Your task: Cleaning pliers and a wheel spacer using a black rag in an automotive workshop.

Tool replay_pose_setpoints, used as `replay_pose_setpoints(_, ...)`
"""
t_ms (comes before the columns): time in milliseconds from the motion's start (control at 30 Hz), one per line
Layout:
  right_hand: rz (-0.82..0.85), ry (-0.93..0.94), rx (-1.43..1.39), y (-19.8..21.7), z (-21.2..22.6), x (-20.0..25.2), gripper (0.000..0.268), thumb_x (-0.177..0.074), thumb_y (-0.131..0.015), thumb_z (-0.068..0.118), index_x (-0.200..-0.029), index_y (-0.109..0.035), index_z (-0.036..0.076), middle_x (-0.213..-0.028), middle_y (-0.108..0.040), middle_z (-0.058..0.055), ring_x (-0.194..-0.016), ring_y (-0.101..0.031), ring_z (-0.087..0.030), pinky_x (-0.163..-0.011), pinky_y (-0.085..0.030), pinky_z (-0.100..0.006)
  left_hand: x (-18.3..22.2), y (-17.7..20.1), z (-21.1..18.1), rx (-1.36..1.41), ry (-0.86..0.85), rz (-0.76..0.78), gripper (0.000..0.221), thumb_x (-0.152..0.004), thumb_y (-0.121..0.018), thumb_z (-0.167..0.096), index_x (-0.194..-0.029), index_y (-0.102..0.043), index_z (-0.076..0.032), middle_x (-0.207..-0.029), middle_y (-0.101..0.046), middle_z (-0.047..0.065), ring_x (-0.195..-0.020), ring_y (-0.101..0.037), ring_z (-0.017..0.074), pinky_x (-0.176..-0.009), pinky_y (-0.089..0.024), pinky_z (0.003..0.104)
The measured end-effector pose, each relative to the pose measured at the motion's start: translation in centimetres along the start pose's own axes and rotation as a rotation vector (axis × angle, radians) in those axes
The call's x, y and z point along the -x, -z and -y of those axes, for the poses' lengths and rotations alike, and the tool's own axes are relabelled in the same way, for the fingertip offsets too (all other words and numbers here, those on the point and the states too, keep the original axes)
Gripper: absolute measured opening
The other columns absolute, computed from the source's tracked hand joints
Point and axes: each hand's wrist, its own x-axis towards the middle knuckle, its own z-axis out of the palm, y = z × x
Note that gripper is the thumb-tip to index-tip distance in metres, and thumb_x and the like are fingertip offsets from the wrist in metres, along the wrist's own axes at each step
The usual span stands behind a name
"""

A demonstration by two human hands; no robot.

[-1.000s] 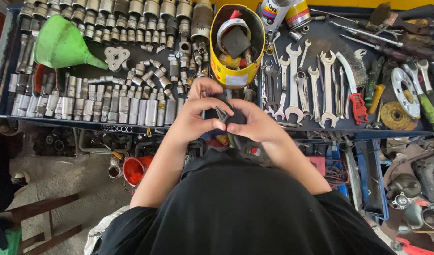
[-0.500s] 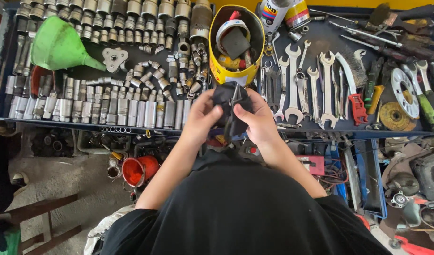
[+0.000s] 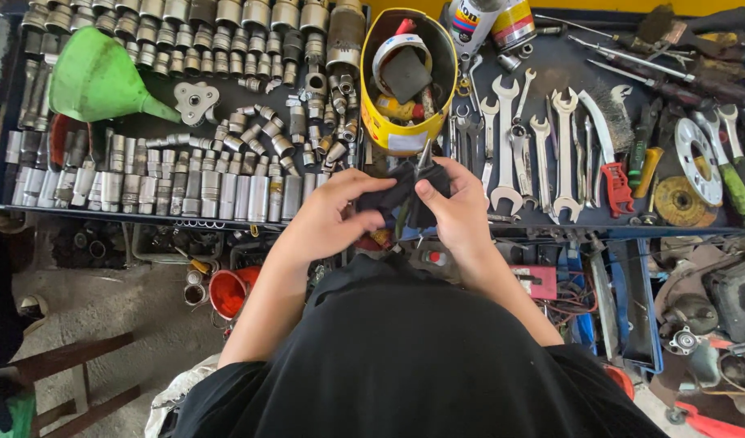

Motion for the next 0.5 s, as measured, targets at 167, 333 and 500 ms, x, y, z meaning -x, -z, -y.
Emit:
replay_pose_setpoints(167, 0.092, 0.076, 0.045, -1.8, 1.5, 0.0, 0.037, -0.096, -0.079, 0.015, -0.126, -0.064, -0.001, -0.115, -0.070, -0.001, -0.106, -0.063, -0.009, -0.098, -0.050, -0.025, 0.0, -0.9, 1.4, -0.274, -0.164, -0.235, 0.031, -0.079, -0.083, -0.003, -0.109, -0.075, -0.008, -0.099, -0.065, 0.008, -0.091, -0.067, 0.0264, -0.078, -0.054, 0.034)
replay_pose_setpoints(333, 0.045, 0.027, 0.110, -2.1, 0.3, -0.2, 0.028, -0.095, -0.078, 0.009, -0.118, -0.064, 0.001, -0.106, -0.069, 0.000, -0.097, -0.062, -0.007, -0.089, -0.051, -0.025, -1.0, -2.2, 1.6, -0.254, -0.168, -0.447, 0.019, -0.079, -0.077, 0.002, -0.096, -0.072, -0.004, -0.100, -0.064, 0.012, -0.095, -0.066, 0.0279, -0.079, -0.055, 0.035)
replay_pose_setpoints(500, -0.040, 0.046, -0.047, -2.5, 0.7, -0.4, 0.022, -0.094, -0.074, -0.004, -0.112, -0.064, 0.002, -0.103, -0.070, -0.002, -0.095, -0.065, -0.008, -0.088, -0.053, -0.025, -1.2, -3.5, 0.8, -0.122, -0.111, -0.397, 0.023, -0.082, -0.083, -0.007, -0.102, -0.074, -0.003, -0.099, -0.073, 0.012, -0.093, -0.071, 0.0274, -0.083, -0.056, 0.034)
